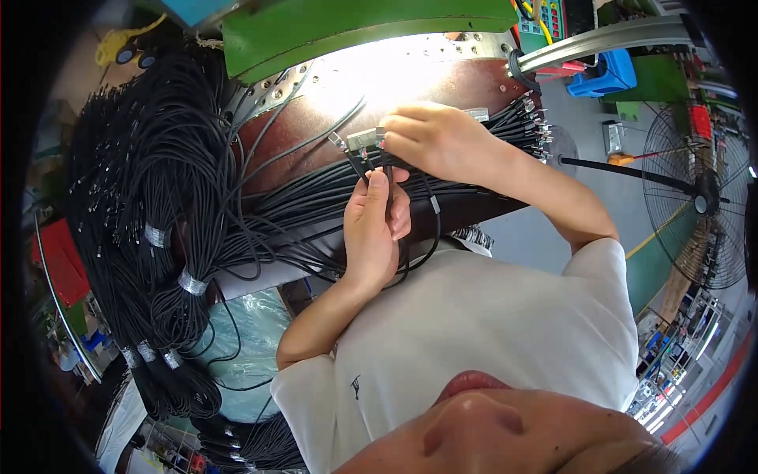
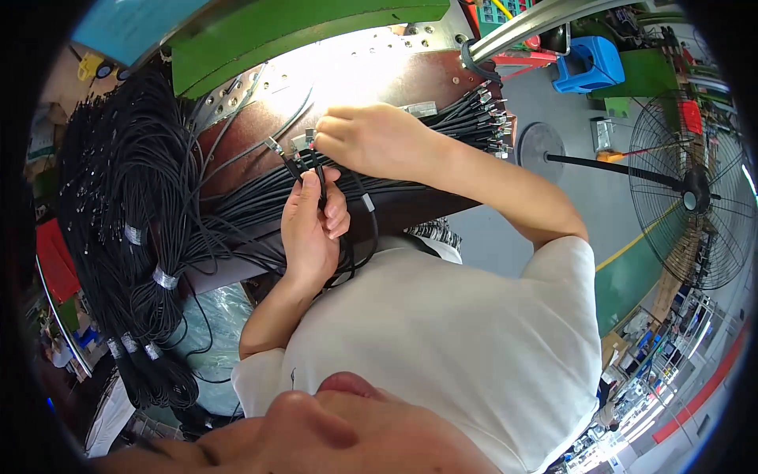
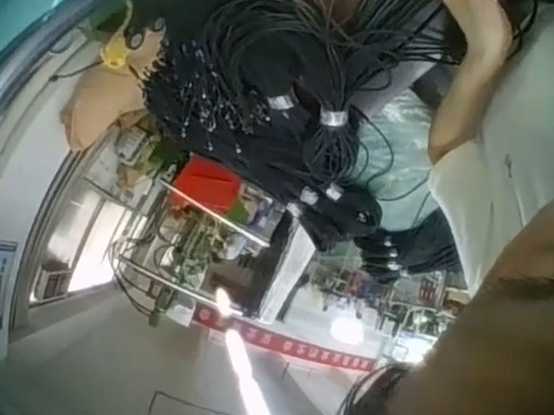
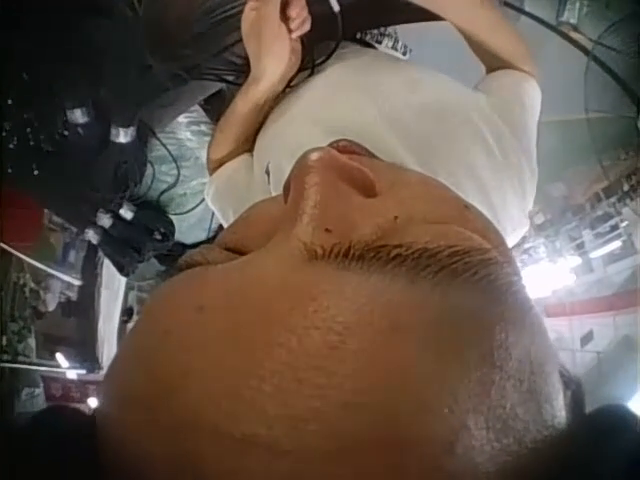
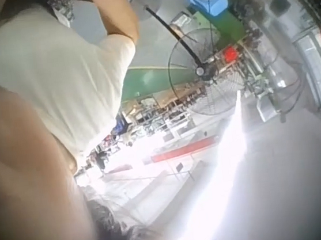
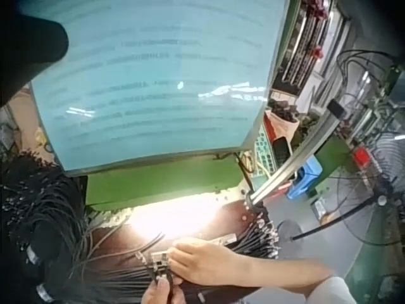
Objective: Arranging and sorting bundles of black cables on a workbench in a factory.
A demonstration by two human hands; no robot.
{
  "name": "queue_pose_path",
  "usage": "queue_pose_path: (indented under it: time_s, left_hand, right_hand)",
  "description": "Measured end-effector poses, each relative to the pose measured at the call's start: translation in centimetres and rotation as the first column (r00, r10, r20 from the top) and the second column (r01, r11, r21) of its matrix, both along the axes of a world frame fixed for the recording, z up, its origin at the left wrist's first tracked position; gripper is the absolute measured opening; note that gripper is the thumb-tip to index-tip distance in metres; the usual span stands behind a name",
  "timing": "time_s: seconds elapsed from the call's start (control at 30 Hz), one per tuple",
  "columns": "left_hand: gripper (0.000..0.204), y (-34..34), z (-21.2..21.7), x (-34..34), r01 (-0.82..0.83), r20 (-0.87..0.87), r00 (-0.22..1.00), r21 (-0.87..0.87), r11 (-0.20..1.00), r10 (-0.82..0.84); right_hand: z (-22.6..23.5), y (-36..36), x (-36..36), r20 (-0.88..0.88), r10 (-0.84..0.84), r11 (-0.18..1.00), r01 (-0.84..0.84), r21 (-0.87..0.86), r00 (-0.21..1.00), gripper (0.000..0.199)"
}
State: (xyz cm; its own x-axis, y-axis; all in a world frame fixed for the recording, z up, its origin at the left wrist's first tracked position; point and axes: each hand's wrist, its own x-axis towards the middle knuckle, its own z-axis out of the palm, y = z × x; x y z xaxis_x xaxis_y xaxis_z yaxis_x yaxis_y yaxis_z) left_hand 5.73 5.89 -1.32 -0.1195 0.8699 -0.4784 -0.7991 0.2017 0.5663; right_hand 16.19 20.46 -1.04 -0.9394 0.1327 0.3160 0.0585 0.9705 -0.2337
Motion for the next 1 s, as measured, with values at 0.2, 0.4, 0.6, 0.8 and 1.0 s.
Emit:
queue_pose_path:
  time_s: [0.2,0.4,0.6,0.8,1.0]
  left_hand:
    - [0.029,1.0,0.1,-0.3,0.069,0.032,0.997,-0.003,0.998,-0.069]
    - [0.035,0.7,1.4,-0.1,0.189,-0.348,0.924,0.057,0.98,-0.158]
    - [0.036,0.9,0.4,-1.1,0.212,-0.154,0.969,0.109,0.971,-0.195]
    - [0.036,1.1,0.5,-1.0,0.269,-0.088,0.961,0.083,0.96,-0.261]
    - [0.035,1.2,0.3,-1.1,0.276,-0.044,0.961,0.093,0.957,-0.273]
  right_hand:
    - [-0.2,0.1,1.6,-0.223,-0.327,0.932,0.274,-0.238,0.918,0.025]
    - [-1.6,-0.6,2.7,-0.203,-0.472,0.834,0.36,-0.418,0.858,0.022]
    - [-2.7,-1.2,2.0,-0.176,-0.458,0.872,0.401,-0.282,0.872,0.017]
    - [-2.4,-1.2,2.0,-0.151,-0.447,0.87,0.389,-0.304,0.882,0.013]
    - [-2.6,-0.5,2.0,-0.134,-0.414,0.866,0.345,-0.361,0.9,0.016]
